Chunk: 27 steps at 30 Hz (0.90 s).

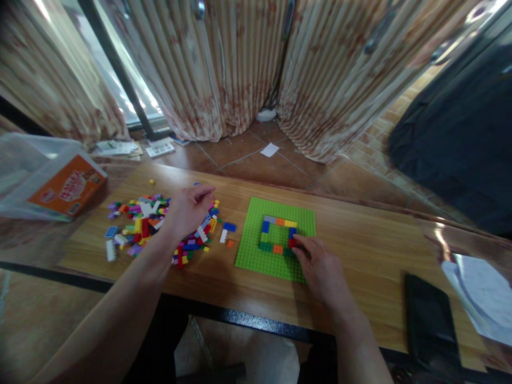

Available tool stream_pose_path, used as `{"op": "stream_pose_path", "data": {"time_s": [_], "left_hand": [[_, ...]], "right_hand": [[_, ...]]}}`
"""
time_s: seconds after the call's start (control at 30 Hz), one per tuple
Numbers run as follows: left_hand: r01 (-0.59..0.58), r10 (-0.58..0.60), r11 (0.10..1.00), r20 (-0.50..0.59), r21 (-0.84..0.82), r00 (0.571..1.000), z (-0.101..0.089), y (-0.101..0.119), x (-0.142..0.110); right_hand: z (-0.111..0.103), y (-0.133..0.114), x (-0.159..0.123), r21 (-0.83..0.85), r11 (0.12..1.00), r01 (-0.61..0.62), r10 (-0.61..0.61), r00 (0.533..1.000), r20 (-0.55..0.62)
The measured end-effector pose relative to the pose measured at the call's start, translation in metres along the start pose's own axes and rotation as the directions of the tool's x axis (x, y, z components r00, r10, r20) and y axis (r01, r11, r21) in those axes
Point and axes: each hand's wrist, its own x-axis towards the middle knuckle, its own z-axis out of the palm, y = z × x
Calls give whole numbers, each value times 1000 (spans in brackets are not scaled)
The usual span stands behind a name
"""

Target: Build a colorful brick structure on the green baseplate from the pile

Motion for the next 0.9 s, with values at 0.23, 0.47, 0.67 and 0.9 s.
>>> {"op": "stream_pose_path", "data": {"time_s": [0.23,0.47,0.67,0.9], "left_hand": [[-4,5,1000,-6,6,1000,0,0,-1],[-13,13,1000,2,6,1000,0,1,-1],[-8,8,1000,0,-7,1000,0,1,0],[-11,11,1000,20,-1,1000,2,0,0]], "right_hand": [[-2,-5,4,12,989,-146,146,984,-97],[-2,-10,13,18,954,-299,299,947,-121],[0,-12,17,11,944,-331,331,941,-77],[2,-8,18,12,944,-329,330,943,-43]]}}
